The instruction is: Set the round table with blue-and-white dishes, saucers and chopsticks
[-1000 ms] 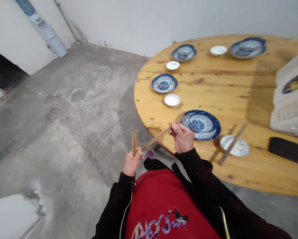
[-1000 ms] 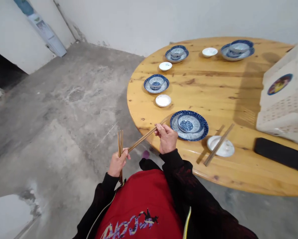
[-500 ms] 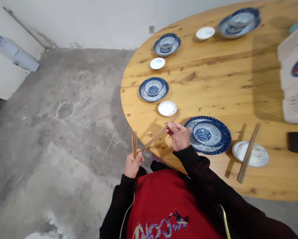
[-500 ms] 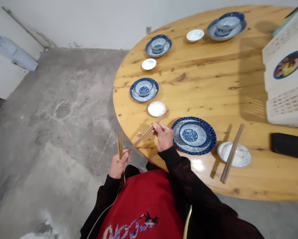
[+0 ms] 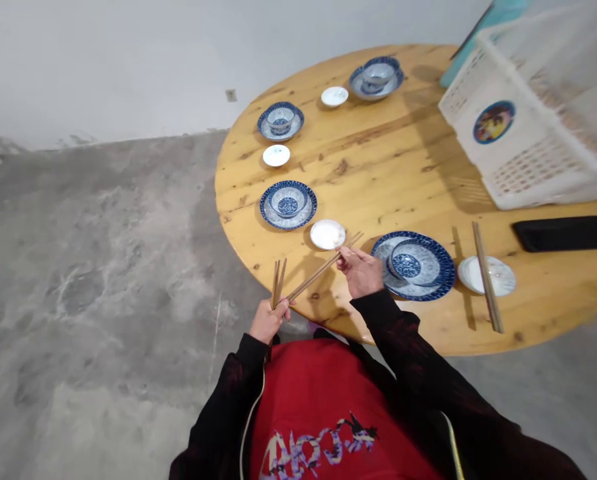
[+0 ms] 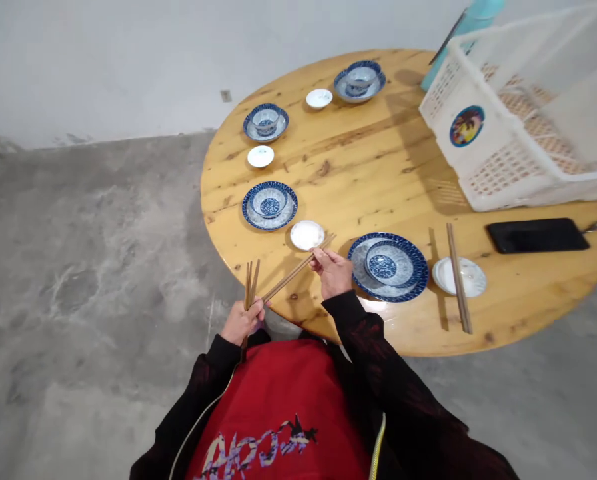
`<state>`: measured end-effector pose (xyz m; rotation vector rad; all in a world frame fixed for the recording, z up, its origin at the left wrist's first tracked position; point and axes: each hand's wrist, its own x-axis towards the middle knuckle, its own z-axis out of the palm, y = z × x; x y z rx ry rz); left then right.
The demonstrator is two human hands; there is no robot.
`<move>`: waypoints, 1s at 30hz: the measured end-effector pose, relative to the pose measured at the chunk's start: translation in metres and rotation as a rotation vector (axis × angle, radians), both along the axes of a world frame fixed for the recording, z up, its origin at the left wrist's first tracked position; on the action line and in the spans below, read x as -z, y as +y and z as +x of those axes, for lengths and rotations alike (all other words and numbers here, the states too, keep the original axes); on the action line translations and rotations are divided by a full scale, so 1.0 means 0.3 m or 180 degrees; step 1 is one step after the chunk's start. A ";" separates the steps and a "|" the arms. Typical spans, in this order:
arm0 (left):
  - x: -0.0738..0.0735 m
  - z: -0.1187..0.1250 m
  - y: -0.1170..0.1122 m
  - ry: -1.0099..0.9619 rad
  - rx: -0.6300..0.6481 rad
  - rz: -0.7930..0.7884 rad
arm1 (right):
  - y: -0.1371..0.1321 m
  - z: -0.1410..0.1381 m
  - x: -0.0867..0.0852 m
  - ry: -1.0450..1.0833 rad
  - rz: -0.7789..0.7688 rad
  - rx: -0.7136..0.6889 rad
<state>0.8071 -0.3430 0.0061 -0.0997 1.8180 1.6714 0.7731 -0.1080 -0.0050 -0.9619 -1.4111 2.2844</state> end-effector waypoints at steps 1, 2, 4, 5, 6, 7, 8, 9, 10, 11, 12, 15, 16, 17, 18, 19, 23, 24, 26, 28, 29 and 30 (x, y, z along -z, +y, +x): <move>0.007 -0.022 -0.019 -0.0005 0.0132 -0.0001 | -0.013 -0.001 0.004 -0.0030 -0.0016 0.0072; 0.016 -0.041 -0.035 -0.0007 0.0258 -0.0007 | -0.024 -0.001 0.008 -0.0061 -0.0012 0.0124; 0.036 -0.066 -0.056 -0.0002 0.0484 0.0007 | -0.035 0.003 0.019 -0.0135 0.0047 0.0177; 0.047 -0.075 -0.062 0.0000 0.0583 0.0029 | -0.036 0.004 0.023 -0.0171 0.0087 0.0192; 0.058 -0.083 -0.063 0.0000 0.0669 0.0053 | -0.033 0.004 0.026 -0.0199 0.0123 0.0203; 0.067 -0.090 -0.061 -0.0004 0.0740 0.0068 | -0.026 0.001 0.028 -0.0216 0.0145 0.0208; 0.075 -0.099 -0.056 -0.0010 0.0792 0.0067 | -0.016 -0.005 0.029 -0.0227 0.0153 0.0214; 0.081 -0.109 -0.047 -0.0010 0.0826 0.0055 | -0.003 -0.016 0.029 -0.0235 0.0149 0.0209; 0.084 -0.122 -0.035 -0.0001 0.0843 0.0044 | 0.014 -0.032 0.028 -0.0242 0.0137 0.0195; 0.085 -0.138 -0.019 0.0017 0.0848 0.0039 | 0.033 -0.052 0.027 -0.0246 0.0115 0.0161; 0.083 -0.157 -0.002 0.0045 0.0839 0.0035 | 0.055 -0.076 0.027 -0.0253 0.0090 0.0116; 0.072 -0.227 0.064 0.0140 0.0803 0.0016 | 0.124 -0.159 0.031 -0.0326 0.0068 0.0005; 0.070 -0.251 0.088 0.0153 0.0781 -0.0019 | 0.147 -0.186 0.034 -0.0384 0.0097 -0.0005; 0.069 -0.274 0.113 0.0154 0.0753 -0.0068 | 0.168 -0.212 0.039 -0.0449 0.0134 -0.0002; 0.069 -0.295 0.136 0.0150 0.0727 -0.0118 | 0.188 -0.236 0.045 -0.0507 0.0168 0.0018; 0.072 -0.314 0.158 0.0139 0.0704 -0.0159 | 0.206 -0.258 0.051 -0.0551 0.0193 0.0036; 0.095 -0.358 0.221 0.0047 0.0582 -0.0169 | 0.259 -0.325 0.084 -0.0651 0.0284 0.0076; 0.102 -0.362 0.230 0.0005 0.0538 -0.0153 | 0.268 -0.339 0.095 -0.0678 0.0324 0.0073; 0.116 -0.364 0.242 -0.0084 0.0448 -0.0153 | 0.280 -0.363 0.119 -0.0723 0.0386 0.0060; 0.128 -0.361 0.248 -0.0151 0.0380 -0.0149 | 0.285 -0.383 0.145 -0.0750 0.0416 0.0047; 0.133 -0.359 0.250 -0.0171 0.0359 -0.0130 | 0.284 -0.390 0.158 -0.0755 0.0421 0.0048; 0.137 -0.357 0.252 -0.0179 0.0349 -0.0102 | 0.283 -0.396 0.171 -0.0757 0.0424 0.0054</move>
